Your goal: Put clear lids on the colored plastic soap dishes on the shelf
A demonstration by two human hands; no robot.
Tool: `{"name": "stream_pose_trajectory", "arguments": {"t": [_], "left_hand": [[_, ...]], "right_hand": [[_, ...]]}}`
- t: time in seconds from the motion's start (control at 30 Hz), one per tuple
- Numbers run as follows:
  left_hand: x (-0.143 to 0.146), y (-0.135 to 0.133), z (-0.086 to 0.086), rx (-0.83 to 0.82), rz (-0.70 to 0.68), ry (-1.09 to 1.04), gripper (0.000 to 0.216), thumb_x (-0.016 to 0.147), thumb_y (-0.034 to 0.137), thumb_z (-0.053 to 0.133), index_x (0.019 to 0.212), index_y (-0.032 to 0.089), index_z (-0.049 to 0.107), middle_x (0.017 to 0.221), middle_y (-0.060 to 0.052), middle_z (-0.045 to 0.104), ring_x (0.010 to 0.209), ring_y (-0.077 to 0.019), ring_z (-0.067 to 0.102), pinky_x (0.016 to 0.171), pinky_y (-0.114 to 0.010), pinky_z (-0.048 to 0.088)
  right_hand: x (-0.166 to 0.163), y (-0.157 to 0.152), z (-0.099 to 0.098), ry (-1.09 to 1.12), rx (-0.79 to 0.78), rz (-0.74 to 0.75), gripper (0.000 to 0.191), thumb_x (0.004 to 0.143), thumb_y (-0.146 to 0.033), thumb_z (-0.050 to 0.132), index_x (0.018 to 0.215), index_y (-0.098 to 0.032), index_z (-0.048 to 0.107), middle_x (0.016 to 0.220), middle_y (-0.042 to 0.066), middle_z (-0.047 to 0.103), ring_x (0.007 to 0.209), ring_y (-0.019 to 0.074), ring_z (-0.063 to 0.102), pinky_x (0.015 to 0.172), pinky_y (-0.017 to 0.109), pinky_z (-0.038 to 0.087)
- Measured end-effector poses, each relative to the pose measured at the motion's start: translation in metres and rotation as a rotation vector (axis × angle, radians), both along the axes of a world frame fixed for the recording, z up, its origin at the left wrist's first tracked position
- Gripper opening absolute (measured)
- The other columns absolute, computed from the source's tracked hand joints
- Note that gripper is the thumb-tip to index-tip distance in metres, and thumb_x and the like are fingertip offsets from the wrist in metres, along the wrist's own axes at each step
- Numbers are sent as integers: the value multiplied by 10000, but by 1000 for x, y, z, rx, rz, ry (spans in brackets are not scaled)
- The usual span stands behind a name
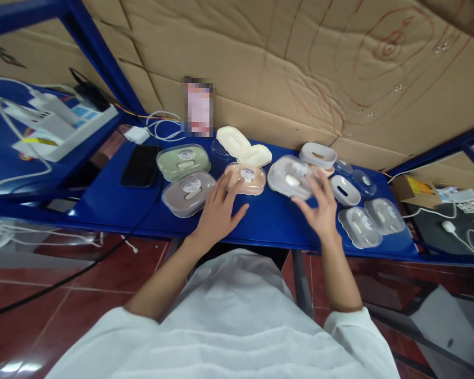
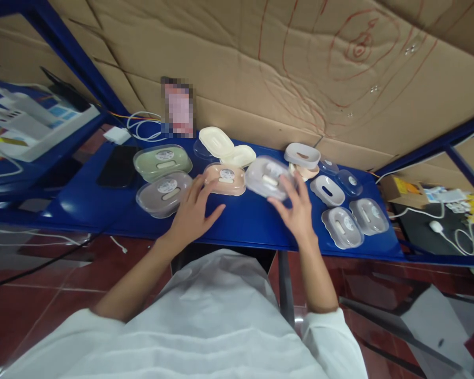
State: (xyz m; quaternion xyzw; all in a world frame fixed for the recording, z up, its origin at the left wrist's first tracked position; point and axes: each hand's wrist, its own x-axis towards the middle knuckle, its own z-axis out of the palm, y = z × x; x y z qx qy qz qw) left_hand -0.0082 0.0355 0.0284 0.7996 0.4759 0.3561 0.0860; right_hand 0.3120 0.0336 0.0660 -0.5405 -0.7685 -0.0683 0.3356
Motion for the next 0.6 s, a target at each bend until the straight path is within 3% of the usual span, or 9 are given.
{"name": "stream_pose_trajectory", "arguments": {"t": [0.07,0.17,0.27,0.43,0.5,0.6], "left_hand": [[8,9,2,20,71,118,550,1065,383,584,1572,181,525,1690,-228,433,1576,-437,402,1275,-679,314],[18,9,3,25,67,223,411,1067,326,562,1448,209,660,1535,-207,598,1439,-416,542,1223,-658,378],[21,-5,-2,51,50,229,384,1059,287,569,1422,251,688,1462,-180,643,1369,-390,577,1143,-597,466],[12,-23,-16,107,72,188,399,1040,242,607,1432,258,676,1471,-172,627,1358,-373,576,1096,-544,506],[9,-25,-20,136,87,175,385,1030,241,631,1411,238,685,1460,-182,626,1350,-376,577,1083,-534,514],[8,-26,-21,189,105,179,347,1022,242,653,1364,218,709,1409,-189,642,1312,-375,591,1053,-521,531]], "right_hand": [[2,37,19,-83,-33,-137,682,1023,-582,647,1625,-296,498,1710,151,395,1540,408,459,1224,639,455],[-10,93,34,-255,-172,-254,658,1022,-541,643,1600,-247,533,1688,214,405,1458,474,496,1163,685,457],[-28,130,32,-354,-268,-275,609,1019,-440,650,1576,-214,555,1670,255,421,1402,490,522,1132,698,434],[-46,148,19,-328,-274,-341,591,1012,-276,617,1575,-115,531,1683,264,417,1544,472,370,1221,703,297],[-55,151,19,-356,-271,-205,542,1004,-219,598,1541,-142,576,1669,210,468,1549,429,380,1245,659,294],[-80,159,19,-453,-352,130,472,989,-177,597,1456,-194,657,1555,152,615,1435,366,529,1195,567,391]]}}
